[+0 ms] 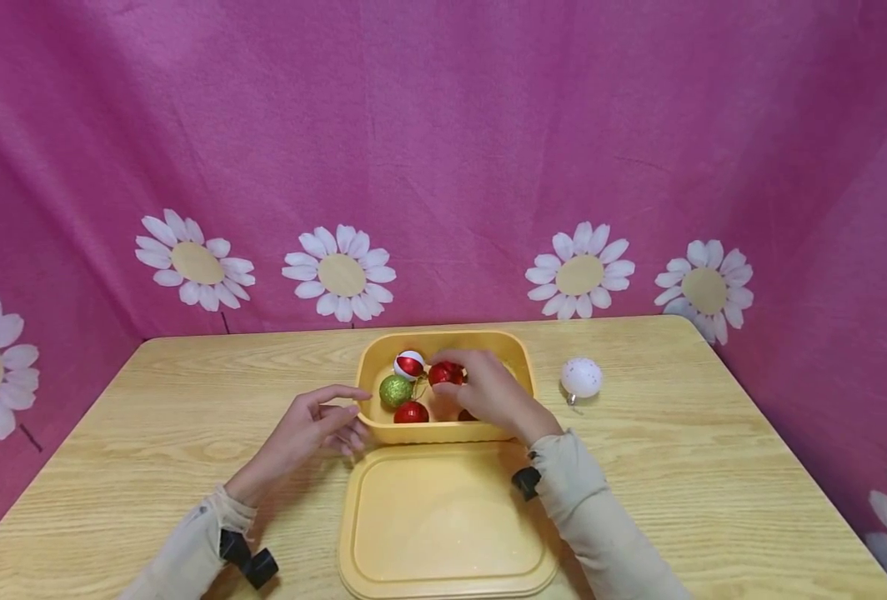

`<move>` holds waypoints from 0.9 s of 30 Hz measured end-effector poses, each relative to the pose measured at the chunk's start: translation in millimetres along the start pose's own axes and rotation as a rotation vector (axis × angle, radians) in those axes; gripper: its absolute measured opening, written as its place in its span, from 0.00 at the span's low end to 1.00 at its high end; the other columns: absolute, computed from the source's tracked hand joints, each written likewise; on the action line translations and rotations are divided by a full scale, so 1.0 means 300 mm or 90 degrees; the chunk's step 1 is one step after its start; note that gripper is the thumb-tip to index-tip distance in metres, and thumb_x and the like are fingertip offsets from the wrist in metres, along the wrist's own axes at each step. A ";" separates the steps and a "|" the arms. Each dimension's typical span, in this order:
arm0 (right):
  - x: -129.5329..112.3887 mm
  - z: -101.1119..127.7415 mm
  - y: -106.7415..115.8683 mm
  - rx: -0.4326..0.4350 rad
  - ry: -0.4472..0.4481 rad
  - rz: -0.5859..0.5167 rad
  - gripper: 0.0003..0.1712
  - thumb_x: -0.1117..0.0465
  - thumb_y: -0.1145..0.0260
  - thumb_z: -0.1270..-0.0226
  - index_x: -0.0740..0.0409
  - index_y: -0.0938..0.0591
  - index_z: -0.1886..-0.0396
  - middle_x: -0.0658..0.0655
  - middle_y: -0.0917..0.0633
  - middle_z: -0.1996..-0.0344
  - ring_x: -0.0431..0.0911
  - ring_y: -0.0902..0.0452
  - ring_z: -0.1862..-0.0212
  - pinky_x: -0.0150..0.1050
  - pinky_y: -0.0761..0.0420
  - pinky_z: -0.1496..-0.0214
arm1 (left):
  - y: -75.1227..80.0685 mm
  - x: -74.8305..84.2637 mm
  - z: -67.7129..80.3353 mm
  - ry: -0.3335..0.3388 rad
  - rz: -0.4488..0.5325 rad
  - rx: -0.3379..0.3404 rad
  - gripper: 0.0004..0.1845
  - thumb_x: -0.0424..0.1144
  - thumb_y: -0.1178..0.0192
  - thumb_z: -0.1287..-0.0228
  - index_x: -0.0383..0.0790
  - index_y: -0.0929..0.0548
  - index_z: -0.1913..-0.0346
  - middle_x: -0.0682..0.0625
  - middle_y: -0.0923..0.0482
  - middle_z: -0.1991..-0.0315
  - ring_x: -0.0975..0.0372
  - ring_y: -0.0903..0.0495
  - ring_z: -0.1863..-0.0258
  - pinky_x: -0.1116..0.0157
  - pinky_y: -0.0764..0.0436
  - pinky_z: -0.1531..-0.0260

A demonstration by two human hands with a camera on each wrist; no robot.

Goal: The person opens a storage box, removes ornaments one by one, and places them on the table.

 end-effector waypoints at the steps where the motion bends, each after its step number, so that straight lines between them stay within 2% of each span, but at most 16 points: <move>1: -0.002 0.000 0.003 0.002 -0.001 -0.005 0.21 0.64 0.28 0.36 0.57 0.17 0.43 0.57 0.14 0.49 0.49 0.19 0.50 0.48 0.19 0.47 | 0.000 0.000 0.000 0.000 0.001 -0.001 0.19 0.32 0.47 0.25 0.25 0.27 0.37 0.30 0.16 0.65 0.58 0.14 0.73 0.60 0.13 0.71; 7: -0.007 -0.004 0.016 0.000 -0.008 -0.062 0.19 0.64 0.28 0.36 0.57 0.16 0.45 0.58 0.14 0.54 0.50 0.17 0.52 0.38 0.14 0.54 | 0.008 -0.001 0.004 -0.005 0.013 -0.003 0.18 0.30 0.48 0.25 0.23 0.28 0.37 0.28 0.17 0.64 0.57 0.14 0.73 0.59 0.13 0.71; 11: -0.012 0.005 0.048 0.016 -0.012 -0.081 0.19 0.66 0.28 0.37 0.59 0.16 0.46 0.59 0.15 0.53 0.51 0.16 0.52 0.39 0.14 0.54 | 0.009 -0.003 0.004 -0.005 0.016 -0.008 0.19 0.30 0.48 0.25 0.23 0.28 0.37 0.30 0.16 0.64 0.57 0.14 0.73 0.58 0.13 0.71; 18: -0.013 0.035 0.082 0.031 -0.016 -0.047 0.22 0.62 0.27 0.37 0.60 0.17 0.43 0.60 0.15 0.50 0.51 0.17 0.51 0.47 0.15 0.50 | 0.018 -0.006 0.005 0.010 0.002 0.005 0.19 0.31 0.46 0.25 0.26 0.27 0.37 0.37 0.14 0.66 0.57 0.14 0.73 0.59 0.13 0.71; 27: 0.011 0.091 0.118 0.042 -0.023 0.029 0.23 0.58 0.28 0.36 0.54 0.17 0.41 0.53 0.14 0.50 0.48 0.20 0.50 0.51 0.20 0.48 | 0.008 -0.007 -0.003 0.023 0.004 -0.006 0.18 0.31 0.47 0.25 0.29 0.25 0.37 0.37 0.14 0.67 0.57 0.14 0.73 0.60 0.13 0.71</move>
Point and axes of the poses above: each hand's wrist, its own z-axis away from the middle knuckle, its own y-axis out of the back of the hand, x = y × z, the point moved 9 cm from there along -z, towards the middle knuckle
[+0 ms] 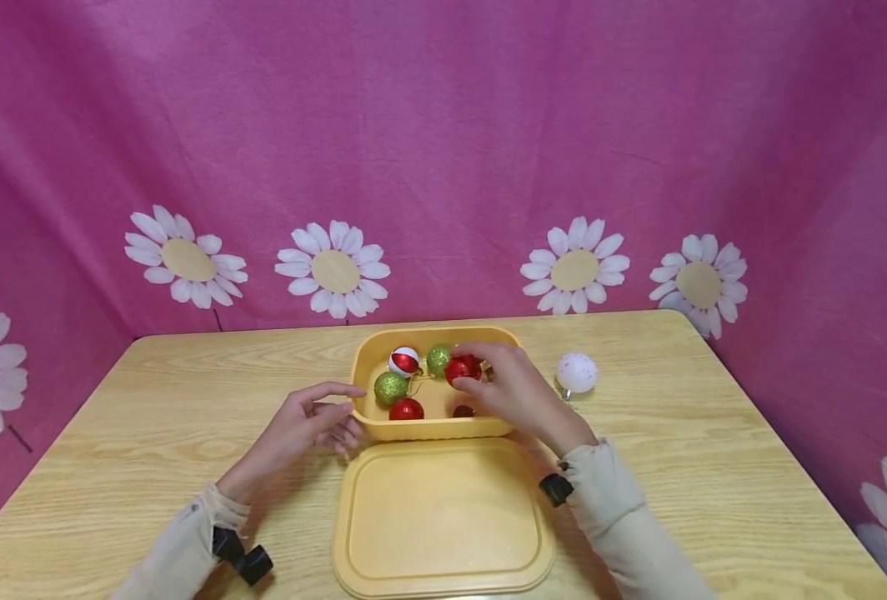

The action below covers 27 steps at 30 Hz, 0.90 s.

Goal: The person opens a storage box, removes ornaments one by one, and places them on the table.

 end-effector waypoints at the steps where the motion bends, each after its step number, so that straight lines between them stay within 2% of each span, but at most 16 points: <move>1: 0.006 0.008 0.007 0.001 -0.004 0.001 0.23 0.58 0.28 0.35 0.54 0.18 0.40 0.53 0.14 0.50 0.47 0.20 0.51 0.51 0.20 0.48 | -0.002 0.000 0.000 0.000 0.000 -0.002 0.18 0.31 0.47 0.25 0.28 0.26 0.37 0.37 0.14 0.68 0.57 0.14 0.73 0.61 0.13 0.71; 5: 0.029 0.041 0.037 0.010 -0.015 0.005 0.24 0.60 0.27 0.36 0.56 0.18 0.41 0.53 0.14 0.52 0.48 0.19 0.50 0.51 0.20 0.46 | -0.003 0.001 -0.004 -0.009 -0.002 -0.002 0.18 0.31 0.47 0.25 0.28 0.26 0.37 0.37 0.14 0.69 0.57 0.14 0.74 0.62 0.14 0.72; 10: 0.053 0.073 0.069 0.033 -0.004 -0.009 0.23 0.64 0.27 0.38 0.60 0.18 0.43 0.57 0.13 0.53 0.50 0.17 0.54 0.54 0.17 0.50 | -0.004 0.002 -0.005 -0.019 -0.003 -0.004 0.18 0.31 0.46 0.25 0.26 0.27 0.37 0.36 0.14 0.68 0.58 0.14 0.74 0.63 0.14 0.73; 18: 0.075 0.078 0.111 0.050 -0.002 -0.020 0.20 0.65 0.26 0.40 0.60 0.17 0.47 0.57 0.13 0.54 0.51 0.15 0.54 0.49 0.14 0.54 | 0.004 -0.008 0.009 -0.001 0.008 -0.002 0.19 0.33 0.46 0.25 0.28 0.27 0.36 0.36 0.14 0.67 0.58 0.15 0.74 0.60 0.13 0.71; 24: 0.105 0.089 0.172 0.065 -0.036 -0.039 0.19 0.64 0.27 0.38 0.61 0.18 0.47 0.59 0.13 0.54 0.54 0.15 0.52 0.50 0.15 0.51 | -0.004 0.003 0.005 -0.022 0.018 -0.014 0.19 0.33 0.47 0.24 0.25 0.28 0.36 0.34 0.15 0.67 0.57 0.14 0.74 0.57 0.13 0.71; 27: 0.127 0.098 0.210 0.076 -0.049 -0.034 0.20 0.63 0.27 0.37 0.62 0.19 0.47 0.60 0.13 0.53 0.55 0.15 0.52 0.47 0.15 0.50 | -0.004 0.005 0.005 -0.024 0.019 -0.014 0.19 0.33 0.47 0.24 0.25 0.28 0.36 0.35 0.15 0.67 0.57 0.14 0.74 0.58 0.13 0.71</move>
Point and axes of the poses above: each hand's wrist, its own z-axis away from the middle knuckle, its own y-axis out of the back of the hand, x = y × z, the point moved 9 cm from there along -z, towards the middle knuckle
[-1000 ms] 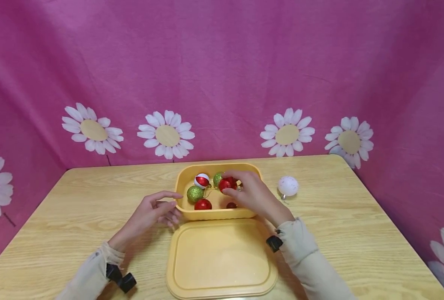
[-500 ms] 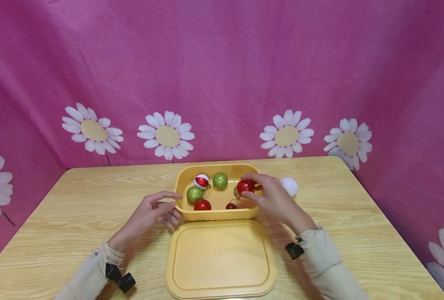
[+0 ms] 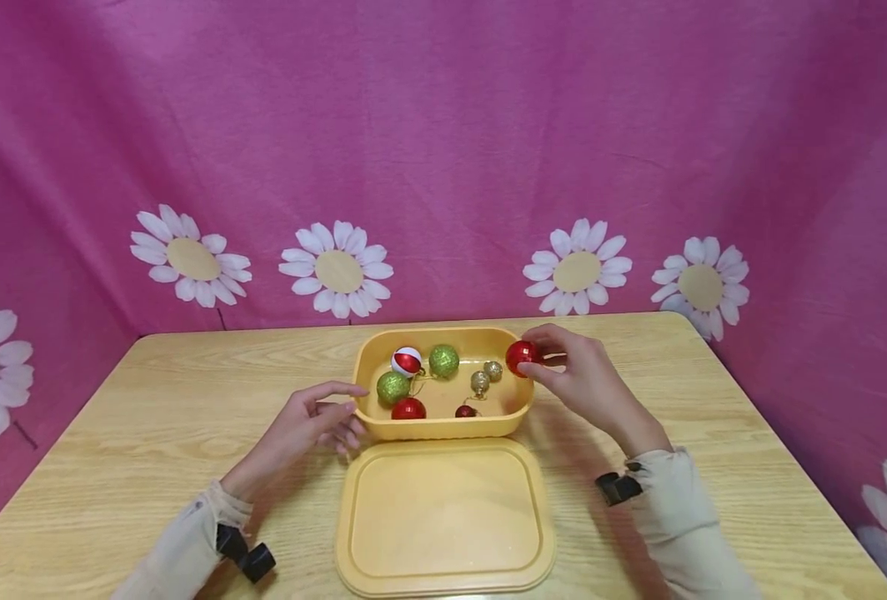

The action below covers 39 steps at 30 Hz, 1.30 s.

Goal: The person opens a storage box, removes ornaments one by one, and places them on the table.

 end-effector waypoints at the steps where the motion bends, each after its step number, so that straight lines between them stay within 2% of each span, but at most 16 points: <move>1: 0.008 0.002 0.016 0.006 -0.002 0.004 0.20 0.62 0.27 0.37 0.63 0.19 0.46 0.61 0.14 0.53 0.56 0.15 0.52 0.44 0.15 0.51 | -0.001 0.001 0.000 0.001 0.001 0.000 0.19 0.33 0.47 0.24 0.26 0.28 0.36 0.35 0.15 0.67 0.57 0.14 0.73 0.58 0.13 0.71; 5: 0.046 0.012 0.079 0.033 -0.018 0.027 0.23 0.62 0.27 0.37 0.65 0.20 0.44 0.64 0.15 0.51 0.58 0.15 0.53 0.27 0.17 0.55 | -0.003 0.000 0.000 0.001 0.006 -0.002 0.20 0.33 0.47 0.24 0.26 0.28 0.36 0.34 0.15 0.66 0.57 0.14 0.74 0.57 0.13 0.71; 7: 0.072 0.019 0.109 0.041 -0.036 0.042 0.24 0.61 0.27 0.37 0.65 0.21 0.43 0.65 0.15 0.50 0.59 0.15 0.52 0.22 0.20 0.57 | -0.003 0.000 0.001 0.002 0.007 -0.003 0.20 0.34 0.46 0.24 0.26 0.28 0.36 0.34 0.15 0.66 0.57 0.14 0.74 0.57 0.13 0.71; 13: 0.143 0.042 0.176 0.051 -0.078 0.075 0.26 0.60 0.27 0.36 0.65 0.22 0.41 0.67 0.17 0.49 0.61 0.18 0.49 0.29 0.16 0.56 | 0.001 0.001 0.003 0.002 0.004 0.003 0.19 0.33 0.47 0.24 0.26 0.28 0.36 0.35 0.15 0.67 0.57 0.15 0.75 0.58 0.13 0.73; 19: 0.191 0.096 0.221 0.077 -0.095 0.070 0.26 0.61 0.28 0.35 0.66 0.24 0.42 0.69 0.19 0.48 0.64 0.20 0.48 0.17 0.23 0.60 | -0.013 -0.004 -0.006 0.002 0.001 -0.009 0.20 0.34 0.46 0.24 0.26 0.28 0.36 0.35 0.14 0.66 0.57 0.14 0.73 0.58 0.13 0.71; 22: 0.217 0.118 0.231 0.083 -0.086 0.077 0.26 0.61 0.28 0.35 0.67 0.24 0.42 0.70 0.19 0.49 0.64 0.19 0.49 0.14 0.25 0.61 | -0.010 -0.002 -0.003 0.007 -0.004 -0.001 0.20 0.33 0.46 0.24 0.26 0.28 0.36 0.35 0.14 0.66 0.57 0.14 0.74 0.58 0.13 0.71; 24: 0.239 0.133 0.244 0.094 -0.086 0.087 0.26 0.61 0.27 0.36 0.66 0.24 0.42 0.71 0.19 0.49 0.60 0.17 0.51 0.14 0.26 0.61 | -0.006 0.001 0.000 0.011 -0.007 0.004 0.19 0.33 0.46 0.24 0.27 0.27 0.36 0.36 0.14 0.67 0.57 0.14 0.74 0.59 0.13 0.72; 26: 0.263 0.146 0.263 0.107 -0.090 0.104 0.27 0.60 0.27 0.37 0.65 0.24 0.42 0.71 0.18 0.49 0.50 0.15 0.55 0.13 0.27 0.63 | -0.005 0.002 0.000 0.015 -0.005 0.005 0.19 0.34 0.46 0.24 0.28 0.27 0.36 0.37 0.14 0.67 0.57 0.15 0.74 0.59 0.13 0.71; 28: 0.286 0.156 0.280 0.114 -0.092 0.114 0.27 0.61 0.26 0.38 0.65 0.24 0.42 0.73 0.18 0.51 0.48 0.15 0.56 0.14 0.27 0.64 | -0.006 0.002 -0.003 0.017 -0.004 0.002 0.19 0.34 0.46 0.24 0.28 0.27 0.36 0.37 0.14 0.67 0.57 0.15 0.74 0.58 0.13 0.71; 30: 0.314 0.160 0.281 0.104 -0.098 0.128 0.27 0.62 0.25 0.39 0.66 0.24 0.43 0.73 0.17 0.53 0.49 0.15 0.57 0.14 0.28 0.65 | -0.007 0.000 -0.005 0.018 -0.003 0.000 0.20 0.34 0.46 0.24 0.28 0.27 0.36 0.38 0.14 0.67 0.57 0.15 0.74 0.58 0.13 0.71; 33: 0.353 0.159 0.255 0.058 -0.114 0.134 0.28 0.61 0.26 0.39 0.69 0.25 0.43 0.74 0.16 0.54 0.63 0.17 0.53 0.16 0.28 0.64 | -0.005 -0.002 -0.005 0.016 -0.003 0.003 0.19 0.34 0.46 0.24 0.28 0.27 0.36 0.39 0.14 0.67 0.57 0.15 0.74 0.59 0.13 0.71; 39: 0.401 0.160 0.188 -0.030 -0.157 0.136 0.29 0.59 0.26 0.37 0.72 0.26 0.44 0.73 0.16 0.55 0.63 0.19 0.53 0.26 0.24 0.61 | 0.001 -0.003 0.001 0.015 -0.001 0.004 0.20 0.34 0.46 0.25 0.27 0.27 0.36 0.39 0.14 0.68 0.57 0.15 0.74 0.60 0.13 0.72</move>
Point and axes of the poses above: each hand's wrist, its own z-axis away from the middle knuckle, its own y-axis out of the back of the hand, x = y × z, the point moved 9 cm from there along -z, towards the middle knuckle
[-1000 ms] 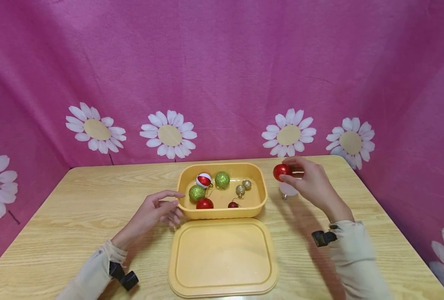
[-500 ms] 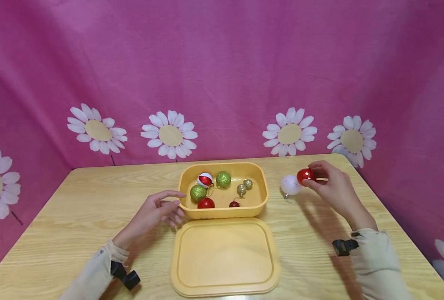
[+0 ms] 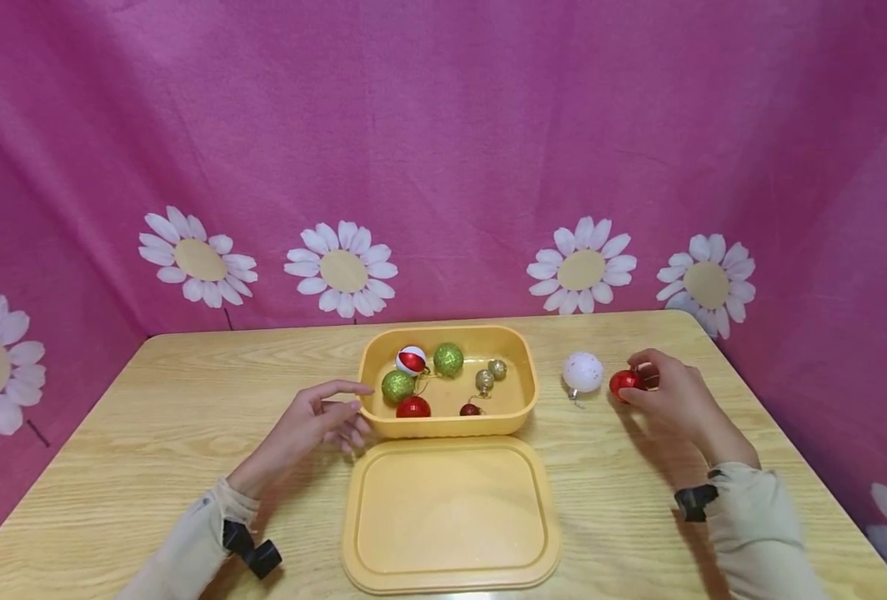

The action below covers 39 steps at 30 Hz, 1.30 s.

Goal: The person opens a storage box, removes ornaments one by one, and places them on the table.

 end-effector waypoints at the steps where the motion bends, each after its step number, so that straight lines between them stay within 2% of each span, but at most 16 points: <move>1: 0.001 -0.001 -0.006 -0.006 -0.003 0.002 0.29 0.59 0.26 0.37 0.73 0.26 0.44 0.73 0.16 0.55 0.63 0.18 0.53 0.28 0.23 0.61 | 0.001 0.001 0.001 0.000 -0.001 0.000 0.20 0.34 0.46 0.24 0.27 0.27 0.36 0.39 0.14 0.68 0.57 0.14 0.74 0.60 0.13 0.72; 6: -0.001 0.000 -0.024 -0.019 -0.011 0.004 0.30 0.60 0.27 0.38 0.73 0.26 0.43 0.73 0.17 0.54 0.64 0.18 0.52 0.36 0.20 0.57 | -0.001 0.005 0.004 -0.003 -0.001 -0.004 0.20 0.33 0.46 0.24 0.27 0.28 0.36 0.39 0.14 0.68 0.57 0.14 0.74 0.59 0.13 0.71; 11: -0.011 0.004 -0.027 -0.026 -0.002 0.008 0.32 0.59 0.27 0.38 0.72 0.27 0.40 0.74 0.18 0.52 0.65 0.18 0.52 0.39 0.18 0.57 | -0.003 0.003 0.003 -0.002 0.008 -0.006 0.20 0.33 0.46 0.24 0.27 0.28 0.36 0.38 0.14 0.67 0.57 0.14 0.74 0.59 0.13 0.71; 19: -0.028 0.009 -0.016 -0.023 0.028 0.004 0.33 0.61 0.27 0.37 0.72 0.28 0.38 0.75 0.17 0.53 0.65 0.16 0.55 0.28 0.21 0.62 | -0.001 -0.008 0.007 0.005 0.015 -0.001 0.20 0.32 0.47 0.25 0.27 0.28 0.35 0.37 0.14 0.67 0.57 0.15 0.74 0.59 0.13 0.71; 23: -0.030 0.009 -0.012 -0.022 0.032 0.010 0.32 0.62 0.26 0.38 0.72 0.28 0.39 0.75 0.17 0.55 0.64 0.16 0.57 0.28 0.21 0.63 | 0.000 -0.014 0.008 0.008 0.017 -0.002 0.20 0.33 0.47 0.24 0.27 0.28 0.35 0.37 0.14 0.67 0.57 0.15 0.74 0.60 0.13 0.71; 25: -0.032 0.009 -0.009 -0.021 0.033 0.013 0.32 0.63 0.26 0.39 0.72 0.27 0.40 0.76 0.17 0.55 0.64 0.15 0.57 0.31 0.19 0.63 | 0.001 -0.014 0.007 0.006 0.018 -0.002 0.20 0.33 0.47 0.24 0.27 0.28 0.35 0.36 0.15 0.67 0.56 0.15 0.74 0.60 0.13 0.71; 28: -0.039 0.010 -0.003 -0.017 0.034 0.017 0.30 0.63 0.26 0.39 0.71 0.26 0.40 0.77 0.18 0.54 0.65 0.16 0.58 0.41 0.15 0.61 | 0.002 -0.014 0.005 0.005 0.013 -0.003 0.20 0.34 0.46 0.24 0.28 0.28 0.35 0.35 0.15 0.66 0.56 0.15 0.73 0.58 0.13 0.70; 31: -0.048 0.012 0.007 -0.009 0.035 0.023 0.29 0.63 0.27 0.37 0.71 0.26 0.41 0.78 0.19 0.52 0.66 0.16 0.58 0.52 0.15 0.59 | 0.002 -0.013 0.002 0.009 0.007 -0.003 0.20 0.34 0.46 0.25 0.29 0.28 0.35 0.35 0.15 0.66 0.56 0.15 0.73 0.57 0.13 0.69; 33: -0.056 0.014 0.014 -0.002 0.037 0.028 0.27 0.63 0.28 0.37 0.72 0.25 0.42 0.78 0.19 0.52 0.67 0.16 0.58 0.55 0.15 0.59 | 0.003 -0.012 0.001 0.009 0.004 -0.002 0.20 0.34 0.46 0.25 0.29 0.27 0.35 0.36 0.14 0.66 0.55 0.15 0.73 0.56 0.13 0.69; 39: -0.095 0.010 0.038 0.025 0.052 0.050 0.23 0.64 0.27 0.38 0.70 0.23 0.46 0.76 0.17 0.54 0.63 0.15 0.60 0.39 0.17 0.67 | 0.003 -0.006 0.003 0.000 0.004 -0.002 0.20 0.33 0.46 0.25 0.29 0.28 0.35 0.34 0.15 0.66 0.56 0.15 0.73 0.58 0.13 0.70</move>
Point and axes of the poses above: each hand's wrist, its own z-axis away from the middle knuckle, its own y-axis out of the back of the hand, x = y × z, the point moved 9 cm from there along -z, towards the middle knuckle
